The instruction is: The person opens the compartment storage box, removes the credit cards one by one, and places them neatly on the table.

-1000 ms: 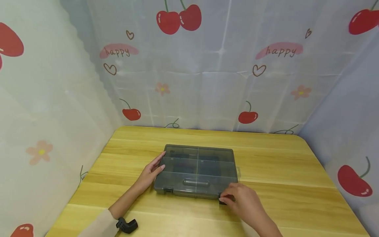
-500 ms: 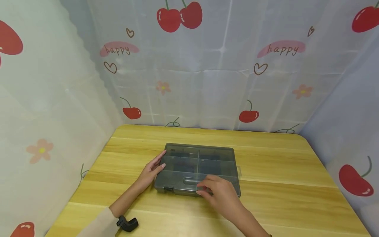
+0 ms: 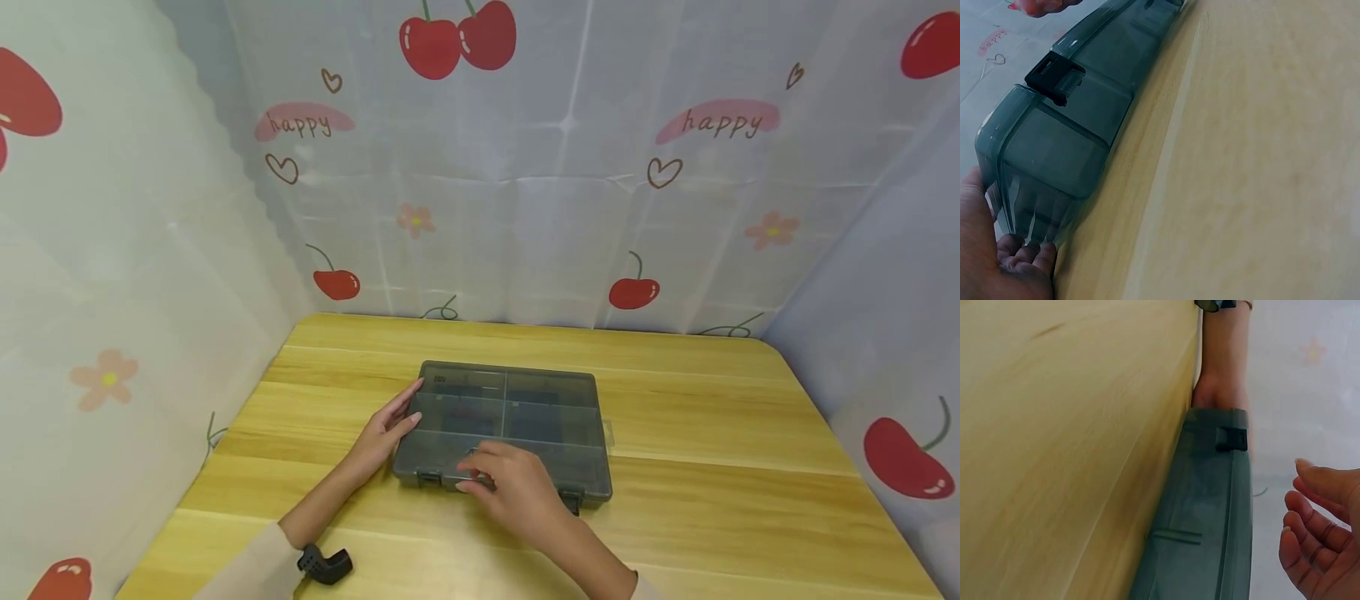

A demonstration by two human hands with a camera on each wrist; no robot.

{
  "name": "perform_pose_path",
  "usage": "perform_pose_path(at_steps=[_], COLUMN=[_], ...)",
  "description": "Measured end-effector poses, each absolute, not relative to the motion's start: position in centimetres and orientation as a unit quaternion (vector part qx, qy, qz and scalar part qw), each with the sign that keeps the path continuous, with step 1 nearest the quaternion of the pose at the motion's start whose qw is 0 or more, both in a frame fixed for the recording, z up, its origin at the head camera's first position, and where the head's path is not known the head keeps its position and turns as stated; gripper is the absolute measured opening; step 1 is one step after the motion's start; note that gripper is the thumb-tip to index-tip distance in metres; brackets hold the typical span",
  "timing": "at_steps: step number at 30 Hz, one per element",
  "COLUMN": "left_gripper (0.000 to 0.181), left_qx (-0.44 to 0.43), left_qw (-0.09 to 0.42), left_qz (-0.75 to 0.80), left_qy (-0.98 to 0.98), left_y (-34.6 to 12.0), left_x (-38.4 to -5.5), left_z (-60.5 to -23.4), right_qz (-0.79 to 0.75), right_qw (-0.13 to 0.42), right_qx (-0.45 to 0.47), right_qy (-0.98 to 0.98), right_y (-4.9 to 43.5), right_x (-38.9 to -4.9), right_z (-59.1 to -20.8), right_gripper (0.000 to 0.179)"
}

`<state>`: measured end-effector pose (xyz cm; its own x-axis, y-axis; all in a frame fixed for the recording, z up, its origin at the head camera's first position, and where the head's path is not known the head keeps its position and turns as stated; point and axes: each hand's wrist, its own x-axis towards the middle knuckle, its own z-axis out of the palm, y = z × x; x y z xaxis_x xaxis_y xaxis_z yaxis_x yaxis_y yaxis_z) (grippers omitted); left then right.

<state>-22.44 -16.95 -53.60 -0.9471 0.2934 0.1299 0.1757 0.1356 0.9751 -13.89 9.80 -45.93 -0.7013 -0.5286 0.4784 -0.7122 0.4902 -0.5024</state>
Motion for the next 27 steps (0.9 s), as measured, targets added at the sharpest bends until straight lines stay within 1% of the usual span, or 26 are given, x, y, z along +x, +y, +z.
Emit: perform_pose_path(at_steps=[3, 9, 16, 23, 27], left_gripper=[0.059, 0.057, 0.057, 0.058, 0.058], left_qx=[0.158, 0.172, 0.182, 0.181, 0.183], left_qw=[0.041, 0.038, 0.047, 0.05, 0.051], left_qz=[0.641, 0.644, 0.648, 0.649, 0.647], left_qy=[0.75, 0.745, 0.738, 0.737, 0.738], left_y=[-17.0, -17.3, -17.5, -17.4, -17.4], left_x=[-23.0, -23.1, -23.0, -22.9, -22.9], left_z=[-54.5, -54.9, -55.0, -54.9, -54.6], right_qz=[0.352, 0.346, 0.348, 0.334, 0.328], right_qw=[0.13, 0.129, 0.092, 0.089, 0.077], right_qx=[0.364, 0.37, 0.368, 0.371, 0.365], right_qy=[-0.852, -0.852, -0.858, -0.862, -0.868], right_y=[9.2, 8.1, 7.1, 6.6, 6.5], right_x=[-14.1, -14.5, -15.0, -15.5, -15.6], right_z=[-46.1, -46.4, -46.8, -47.2, -46.8], right_gripper=[0.019, 0.016, 0.015, 0.014, 0.013])
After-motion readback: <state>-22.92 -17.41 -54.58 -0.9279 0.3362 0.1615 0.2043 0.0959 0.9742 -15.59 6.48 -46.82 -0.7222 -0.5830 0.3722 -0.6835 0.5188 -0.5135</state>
